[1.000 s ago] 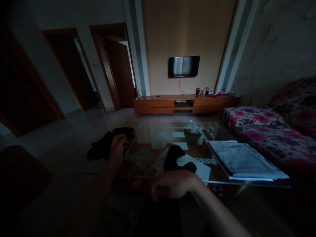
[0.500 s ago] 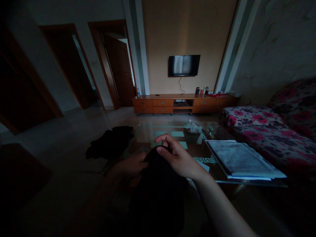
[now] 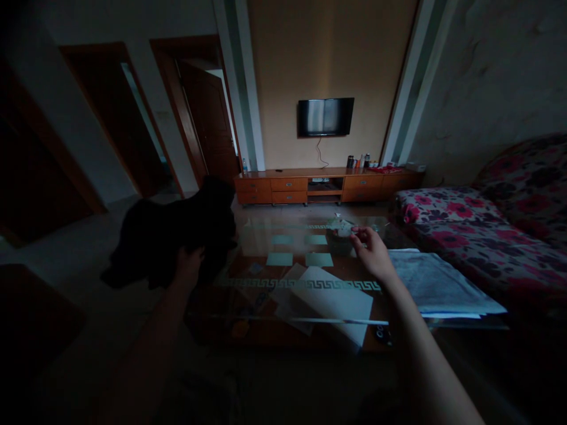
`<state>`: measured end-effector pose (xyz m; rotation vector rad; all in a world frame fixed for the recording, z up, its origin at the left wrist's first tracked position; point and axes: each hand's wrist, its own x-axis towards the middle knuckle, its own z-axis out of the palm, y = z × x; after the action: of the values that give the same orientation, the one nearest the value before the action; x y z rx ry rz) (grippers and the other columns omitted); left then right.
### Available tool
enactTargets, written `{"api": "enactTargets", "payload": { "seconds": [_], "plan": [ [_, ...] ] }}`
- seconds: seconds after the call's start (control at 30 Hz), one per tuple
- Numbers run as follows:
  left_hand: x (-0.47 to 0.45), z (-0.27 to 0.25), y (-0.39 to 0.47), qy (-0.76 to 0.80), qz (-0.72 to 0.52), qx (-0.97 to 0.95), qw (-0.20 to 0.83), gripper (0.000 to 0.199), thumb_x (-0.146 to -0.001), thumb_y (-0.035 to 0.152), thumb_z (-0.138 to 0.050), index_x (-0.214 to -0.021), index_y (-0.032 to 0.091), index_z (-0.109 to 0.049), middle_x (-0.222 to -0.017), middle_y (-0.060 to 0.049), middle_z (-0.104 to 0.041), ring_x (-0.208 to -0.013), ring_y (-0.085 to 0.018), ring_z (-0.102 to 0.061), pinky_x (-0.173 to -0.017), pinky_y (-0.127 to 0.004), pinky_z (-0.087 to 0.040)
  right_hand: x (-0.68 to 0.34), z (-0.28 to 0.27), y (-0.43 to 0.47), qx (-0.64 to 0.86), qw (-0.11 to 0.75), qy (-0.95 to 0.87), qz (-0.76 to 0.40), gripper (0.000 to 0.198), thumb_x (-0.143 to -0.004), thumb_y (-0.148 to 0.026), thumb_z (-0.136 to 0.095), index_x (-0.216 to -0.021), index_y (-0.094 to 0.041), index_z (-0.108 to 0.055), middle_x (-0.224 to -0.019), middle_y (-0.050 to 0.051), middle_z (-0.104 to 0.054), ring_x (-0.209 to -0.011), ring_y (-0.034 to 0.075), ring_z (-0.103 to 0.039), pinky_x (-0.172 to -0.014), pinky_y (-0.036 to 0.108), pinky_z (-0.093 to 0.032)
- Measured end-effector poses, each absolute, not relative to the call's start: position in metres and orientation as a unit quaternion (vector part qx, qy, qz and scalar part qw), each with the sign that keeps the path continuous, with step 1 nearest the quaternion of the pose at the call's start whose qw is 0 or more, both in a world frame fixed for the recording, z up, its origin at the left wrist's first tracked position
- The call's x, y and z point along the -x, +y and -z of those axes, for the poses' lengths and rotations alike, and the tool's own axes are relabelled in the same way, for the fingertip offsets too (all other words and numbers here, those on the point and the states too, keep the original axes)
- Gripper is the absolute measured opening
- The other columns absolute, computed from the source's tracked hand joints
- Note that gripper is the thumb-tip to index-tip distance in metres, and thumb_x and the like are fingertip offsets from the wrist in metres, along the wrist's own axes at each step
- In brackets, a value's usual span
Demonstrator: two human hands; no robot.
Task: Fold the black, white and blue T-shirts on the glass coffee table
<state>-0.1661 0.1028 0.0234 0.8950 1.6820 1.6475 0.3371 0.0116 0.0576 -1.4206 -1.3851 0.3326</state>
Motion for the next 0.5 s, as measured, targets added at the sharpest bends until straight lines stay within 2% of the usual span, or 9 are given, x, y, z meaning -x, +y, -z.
{"api": "enactTargets", "payload": {
  "seconds": [0.03, 0.1, 0.2, 0.37, 0.5],
  "plan": [
    [0.167, -0.012, 0.104, 0.655, -0.592, -0.325, 0.339, 0.040, -0.080, 0.015, -0.062, -0.119, 0.022, -0.053, -0.104, -0.006, -0.068, -0.097, -0.018, -0.069, -0.078, -0.027, -0.055, -0.351, -0.043, 0.016, 0.658, 0.491, -0.556, -0.129, 0.043, -0.088, -0.046, -0.056, -0.116, -0.013, -0.063, -0.102, 0.016, -0.069, -0.102, 0.028, -0.064, -0.088, 0.042, -0.052],
    [0.168, 0.005, 0.103, 0.681, -0.548, -0.305, 0.378, 0.032, -0.076, 0.013, -0.064, -0.105, 0.019, -0.056, -0.085, -0.005, -0.067, -0.077, -0.018, -0.070, -0.067, -0.028, -0.055, -0.374, -0.014, 0.018, 0.795, 0.390, -0.459, -0.067, 0.043, -0.087, -0.041, -0.054, -0.117, -0.014, -0.067, -0.116, 0.021, -0.066, -0.115, 0.035, -0.060, -0.095, 0.051, -0.049],
    [0.165, 0.014, 0.100, 0.689, -0.529, -0.307, 0.388, 0.024, -0.073, 0.012, -0.066, -0.095, 0.017, -0.057, -0.076, -0.001, -0.063, -0.060, -0.014, -0.065, -0.057, -0.024, -0.051, -0.400, 0.024, 0.009, 0.909, 0.262, -0.323, -0.012, 0.047, -0.090, -0.038, -0.045, -0.127, -0.019, -0.065, -0.137, 0.022, -0.056, -0.130, 0.042, -0.049, -0.101, 0.062, -0.041],
    [0.152, 0.004, 0.094, 0.699, -0.527, -0.327, 0.357, 0.027, -0.079, 0.022, -0.066, -0.102, 0.017, -0.053, -0.072, 0.001, -0.059, -0.050, -0.012, -0.057, -0.047, -0.021, -0.044, -0.423, 0.075, -0.007, 0.943, 0.156, -0.292, -0.032, 0.049, -0.089, -0.028, -0.042, -0.128, -0.010, -0.064, -0.140, 0.025, -0.053, -0.134, 0.042, -0.045, -0.103, 0.056, -0.040],
    [0.138, -0.006, 0.090, 0.706, -0.542, -0.335, 0.308, 0.042, -0.081, 0.023, -0.065, -0.116, 0.017, -0.043, -0.070, 0.004, -0.054, -0.047, -0.011, -0.050, -0.044, -0.022, -0.041, -0.433, 0.096, -0.009, 0.942, 0.138, -0.306, 0.003, 0.045, -0.085, -0.029, -0.046, -0.119, -0.011, -0.069, -0.134, 0.022, -0.058, -0.129, 0.043, -0.049, -0.102, 0.055, -0.040]
  ]
}}
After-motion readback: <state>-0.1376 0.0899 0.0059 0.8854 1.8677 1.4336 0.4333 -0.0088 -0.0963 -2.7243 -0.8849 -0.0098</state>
